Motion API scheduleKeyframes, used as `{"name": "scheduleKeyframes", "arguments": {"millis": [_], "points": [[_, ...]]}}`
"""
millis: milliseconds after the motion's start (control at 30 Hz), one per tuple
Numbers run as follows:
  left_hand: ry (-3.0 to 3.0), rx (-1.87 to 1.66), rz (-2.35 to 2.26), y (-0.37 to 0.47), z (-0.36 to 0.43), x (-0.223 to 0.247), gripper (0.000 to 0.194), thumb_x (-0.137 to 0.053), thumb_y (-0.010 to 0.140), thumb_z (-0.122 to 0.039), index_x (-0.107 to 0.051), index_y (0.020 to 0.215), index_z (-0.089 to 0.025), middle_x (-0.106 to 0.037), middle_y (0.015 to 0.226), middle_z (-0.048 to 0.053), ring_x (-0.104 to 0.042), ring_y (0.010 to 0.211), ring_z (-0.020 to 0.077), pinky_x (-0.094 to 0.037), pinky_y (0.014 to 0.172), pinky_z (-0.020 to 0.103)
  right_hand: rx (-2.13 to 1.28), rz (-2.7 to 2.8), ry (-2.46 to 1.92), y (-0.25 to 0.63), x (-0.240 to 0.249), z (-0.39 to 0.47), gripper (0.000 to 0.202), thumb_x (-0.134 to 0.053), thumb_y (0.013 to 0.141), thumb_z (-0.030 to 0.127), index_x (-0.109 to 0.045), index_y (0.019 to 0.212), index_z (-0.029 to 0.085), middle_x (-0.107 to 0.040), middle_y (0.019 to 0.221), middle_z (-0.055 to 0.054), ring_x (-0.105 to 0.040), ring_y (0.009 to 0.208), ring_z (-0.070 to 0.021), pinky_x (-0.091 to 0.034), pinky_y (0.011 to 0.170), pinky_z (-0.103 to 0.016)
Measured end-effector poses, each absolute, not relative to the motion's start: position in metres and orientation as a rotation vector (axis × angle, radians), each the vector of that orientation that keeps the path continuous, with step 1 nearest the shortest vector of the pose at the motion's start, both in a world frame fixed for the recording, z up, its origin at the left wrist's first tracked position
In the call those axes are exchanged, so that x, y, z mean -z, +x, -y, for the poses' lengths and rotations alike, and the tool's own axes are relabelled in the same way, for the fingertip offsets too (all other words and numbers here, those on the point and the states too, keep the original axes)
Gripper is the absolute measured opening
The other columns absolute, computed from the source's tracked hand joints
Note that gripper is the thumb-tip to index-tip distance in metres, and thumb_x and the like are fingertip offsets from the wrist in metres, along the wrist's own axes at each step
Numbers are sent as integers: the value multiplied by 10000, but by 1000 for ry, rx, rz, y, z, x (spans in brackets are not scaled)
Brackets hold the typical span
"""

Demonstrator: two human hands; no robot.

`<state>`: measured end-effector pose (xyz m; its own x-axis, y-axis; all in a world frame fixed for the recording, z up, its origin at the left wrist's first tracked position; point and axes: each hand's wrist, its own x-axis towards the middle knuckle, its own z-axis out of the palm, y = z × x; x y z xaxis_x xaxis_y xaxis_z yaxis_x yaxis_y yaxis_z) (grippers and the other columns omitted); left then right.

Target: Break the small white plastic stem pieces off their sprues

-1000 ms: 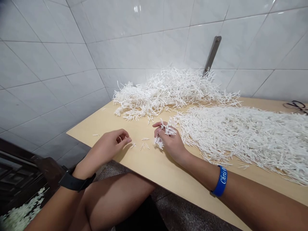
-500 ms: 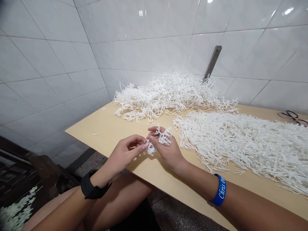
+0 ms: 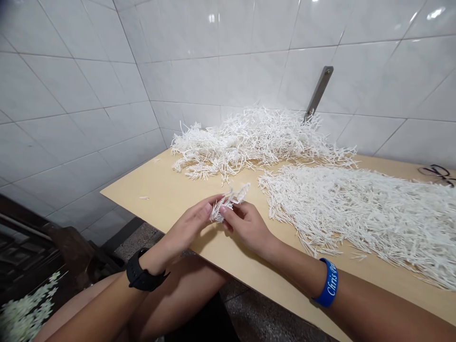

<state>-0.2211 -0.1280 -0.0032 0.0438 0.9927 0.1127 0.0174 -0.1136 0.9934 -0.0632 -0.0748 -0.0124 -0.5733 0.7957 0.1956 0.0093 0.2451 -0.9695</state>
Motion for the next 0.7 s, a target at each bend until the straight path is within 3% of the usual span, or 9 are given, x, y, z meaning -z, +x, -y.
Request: {"name": "scheduleKeyframes", "arguments": {"millis": [200, 333, 433, 567, 700], "points": [[1415, -1182, -1055, -218, 127, 4, 441, -433, 957, -425, -638, 1237, -153, -711, 1117, 90, -648, 986, 214, -445, 969, 353, -1383, 1783, -789, -66, 10, 80, 332, -596, 827, 474, -553, 694, 172, -514, 549, 17, -481, 515, -115, -395, 512, -259], [1336, -1236, -1109, -219, 127, 3, 391, -506, 929, -401, -661, 1211, -179, -663, 1239, 74, -606, 1121, 222, -399, 1035, 340, -1442, 1852, -809, -67, 7, 80, 331, -616, 807, 447, -534, 647, 170, -460, 518, 39, -414, 479, -91, -338, 472, -240], [1192, -1240, -1026, -221, 128, 0, 360, -548, 907, -390, -690, 1161, -178, -662, 1240, 84, -585, 1169, 237, -396, 1042, 349, -1595, 1839, -752, -67, 12, 81, 343, -601, 824, 450, -520, 646, 168, -486, 545, 28, -442, 491, -94, -367, 486, -242], [946, -1273, -925, -223, 130, -6, 336, -582, 881, -406, -744, 985, -131, -719, 1098, 125, -659, 1009, 240, -470, 943, 355, -1749, 1702, -621, -68, 20, 86, 282, -601, 844, 432, -565, 770, 163, -561, 622, 2, -514, 538, -116, -435, 516, -261], [813, -1313, -916, -221, 130, -10, 318, -603, 875, -385, -733, 894, -96, -741, 962, 127, -691, 868, 196, -527, 813, 284, -1735, 1693, -570, -67, 14, 90, 298, -588, 865, 426, -549, 716, 171, -549, 625, -7, -522, 554, -129, -459, 513, -274]]}}
